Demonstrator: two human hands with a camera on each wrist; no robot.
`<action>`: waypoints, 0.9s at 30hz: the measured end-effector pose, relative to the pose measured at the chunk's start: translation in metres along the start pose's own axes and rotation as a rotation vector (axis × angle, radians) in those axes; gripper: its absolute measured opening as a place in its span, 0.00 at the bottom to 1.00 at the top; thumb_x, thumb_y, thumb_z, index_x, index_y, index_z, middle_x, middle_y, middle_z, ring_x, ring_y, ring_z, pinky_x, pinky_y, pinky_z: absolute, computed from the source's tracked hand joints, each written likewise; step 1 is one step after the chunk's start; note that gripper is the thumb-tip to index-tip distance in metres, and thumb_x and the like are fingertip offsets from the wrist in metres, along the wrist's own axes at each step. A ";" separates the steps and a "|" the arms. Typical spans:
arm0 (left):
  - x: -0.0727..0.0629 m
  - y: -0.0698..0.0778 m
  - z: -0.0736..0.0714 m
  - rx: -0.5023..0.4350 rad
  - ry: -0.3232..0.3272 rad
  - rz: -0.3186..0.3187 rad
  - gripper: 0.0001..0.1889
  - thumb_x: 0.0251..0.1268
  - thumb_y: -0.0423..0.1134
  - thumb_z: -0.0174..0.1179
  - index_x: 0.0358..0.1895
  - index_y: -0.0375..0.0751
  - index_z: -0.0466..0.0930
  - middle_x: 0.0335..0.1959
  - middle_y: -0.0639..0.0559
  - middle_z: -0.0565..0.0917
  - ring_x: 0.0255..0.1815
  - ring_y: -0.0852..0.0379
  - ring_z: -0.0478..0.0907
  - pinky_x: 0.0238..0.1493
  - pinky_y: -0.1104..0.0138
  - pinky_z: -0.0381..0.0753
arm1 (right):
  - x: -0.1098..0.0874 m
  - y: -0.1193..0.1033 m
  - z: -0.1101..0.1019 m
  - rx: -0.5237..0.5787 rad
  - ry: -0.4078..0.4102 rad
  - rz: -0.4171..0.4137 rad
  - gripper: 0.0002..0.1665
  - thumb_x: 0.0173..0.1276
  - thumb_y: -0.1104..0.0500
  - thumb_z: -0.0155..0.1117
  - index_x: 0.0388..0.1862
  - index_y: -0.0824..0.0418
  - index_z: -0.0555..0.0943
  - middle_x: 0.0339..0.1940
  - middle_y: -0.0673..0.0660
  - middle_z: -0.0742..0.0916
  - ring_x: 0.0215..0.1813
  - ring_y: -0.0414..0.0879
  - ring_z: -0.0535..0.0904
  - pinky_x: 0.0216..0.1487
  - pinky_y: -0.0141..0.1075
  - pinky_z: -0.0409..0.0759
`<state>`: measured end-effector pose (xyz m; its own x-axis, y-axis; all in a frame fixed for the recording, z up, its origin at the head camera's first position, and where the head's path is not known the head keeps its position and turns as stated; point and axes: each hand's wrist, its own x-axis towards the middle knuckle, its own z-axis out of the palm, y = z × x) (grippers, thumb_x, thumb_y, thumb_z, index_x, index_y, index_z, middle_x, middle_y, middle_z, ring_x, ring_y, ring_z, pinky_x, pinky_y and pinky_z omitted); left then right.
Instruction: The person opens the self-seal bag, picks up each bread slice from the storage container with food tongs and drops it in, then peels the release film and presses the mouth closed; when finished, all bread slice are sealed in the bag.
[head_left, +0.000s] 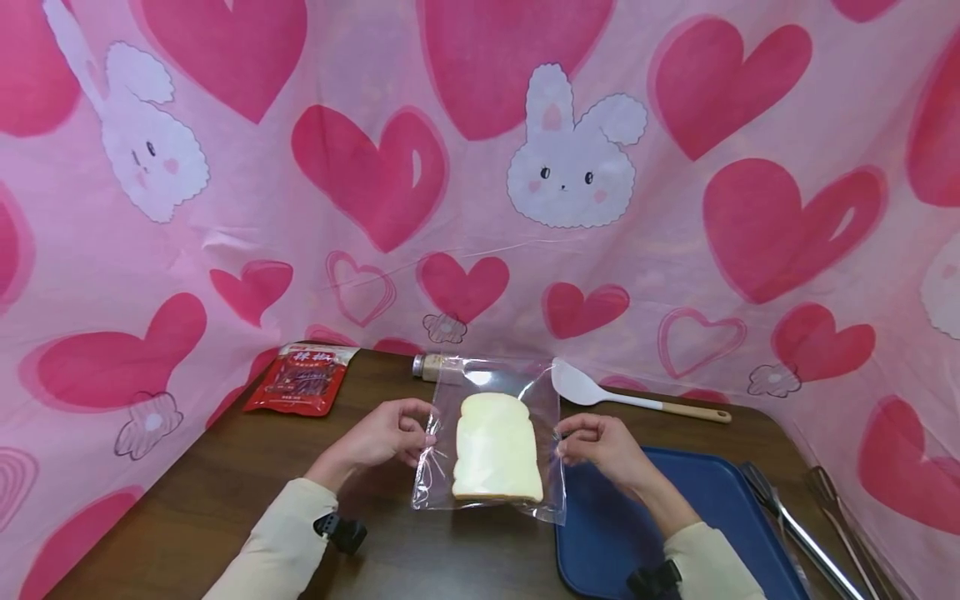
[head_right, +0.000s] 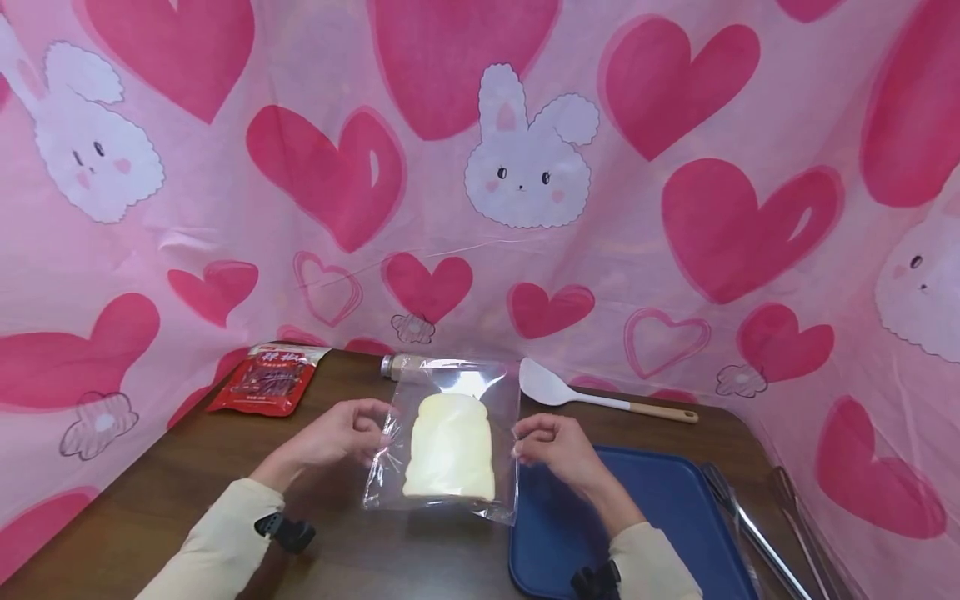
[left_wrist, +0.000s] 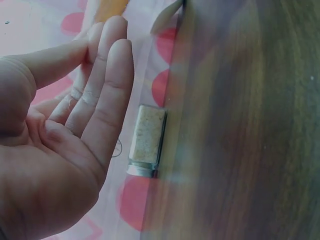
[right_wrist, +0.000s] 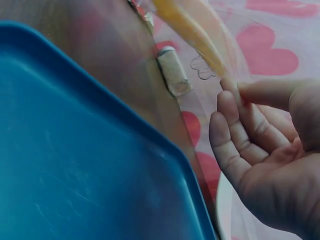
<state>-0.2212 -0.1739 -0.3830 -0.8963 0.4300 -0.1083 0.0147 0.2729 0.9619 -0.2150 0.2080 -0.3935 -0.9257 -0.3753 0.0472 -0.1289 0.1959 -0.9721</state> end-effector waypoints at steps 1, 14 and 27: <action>0.000 0.000 0.000 0.001 0.005 -0.009 0.28 0.71 0.30 0.67 0.71 0.27 0.70 0.30 0.47 0.89 0.28 0.56 0.86 0.39 0.57 0.92 | 0.000 0.001 0.002 0.021 0.009 0.014 0.19 0.72 0.69 0.68 0.54 0.80 0.75 0.34 0.53 0.92 0.35 0.40 0.89 0.44 0.34 0.89; -0.011 -0.010 -0.008 -0.012 0.016 -0.088 0.42 0.71 0.30 0.67 0.82 0.34 0.54 0.30 0.45 0.89 0.29 0.53 0.87 0.39 0.57 0.92 | 0.004 0.010 0.030 0.075 0.002 0.134 0.17 0.71 0.68 0.68 0.52 0.82 0.79 0.32 0.56 0.92 0.30 0.41 0.86 0.37 0.34 0.89; -0.024 -0.019 -0.016 0.107 -0.058 -0.142 0.29 0.72 0.32 0.66 0.74 0.35 0.72 0.28 0.46 0.88 0.29 0.52 0.87 0.38 0.58 0.91 | 0.003 0.008 0.056 -0.026 -0.020 0.238 0.13 0.65 0.70 0.68 0.47 0.76 0.84 0.24 0.54 0.89 0.22 0.40 0.81 0.24 0.29 0.80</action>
<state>-0.2069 -0.2032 -0.3944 -0.8659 0.4282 -0.2586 -0.0608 0.4229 0.9041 -0.1986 0.1576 -0.4144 -0.9240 -0.3333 -0.1873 0.0828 0.3038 -0.9491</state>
